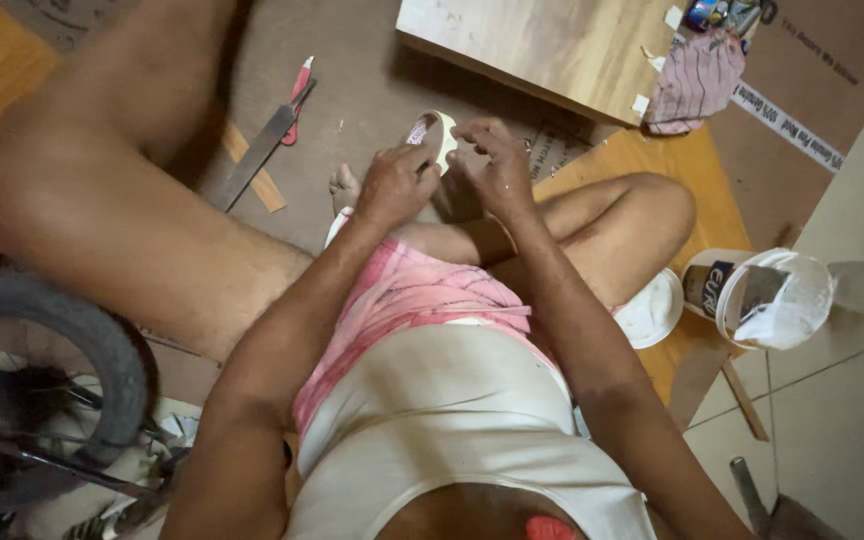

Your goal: The person applies masking tape to the edges of a wooden board, then uses a metal file to smooth the edges. After filing, the person wipes the board with a cloth and applies a white substance from a bucket onto the surface using a brush.

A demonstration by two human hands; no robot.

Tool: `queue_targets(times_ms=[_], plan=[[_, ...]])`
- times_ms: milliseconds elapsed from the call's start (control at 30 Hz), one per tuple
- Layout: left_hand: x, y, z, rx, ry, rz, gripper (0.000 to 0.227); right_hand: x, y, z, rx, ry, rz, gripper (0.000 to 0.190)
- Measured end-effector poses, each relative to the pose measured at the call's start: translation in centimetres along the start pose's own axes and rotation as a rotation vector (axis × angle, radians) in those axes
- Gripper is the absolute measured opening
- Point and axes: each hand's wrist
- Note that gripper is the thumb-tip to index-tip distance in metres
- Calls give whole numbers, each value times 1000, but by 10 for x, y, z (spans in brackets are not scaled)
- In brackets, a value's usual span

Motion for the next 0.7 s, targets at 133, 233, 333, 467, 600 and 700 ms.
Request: queue_targets(times_ms=[133,233,333,467,600,700], plan=[[-5,3,-3,20,-30,-47,15,-3,-14,-10,20,-34,31,19],[-6,6,-3,55,43,-26,18,-5,-22,-18,22,3,50,13],[-10,5,-9,115,197,56,24,-7,-24,-29,48,80,157,10],[-26,0,-35,185,308,-87,33,-10,-23,-58,136,206,353,14],[-48,-8,-69,320,411,-22,35,-10,-23,-100,187,294,487,13],[-61,-13,-98,421,432,106,39,-6,-20,-136,206,296,479,15]])
Point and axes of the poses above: each hand's wrist, its own z-axis away from the middle knuckle, its own y-axis out of the back of the hand, x = y × z, and after that the axes turned 14 degrees about z, right-handed
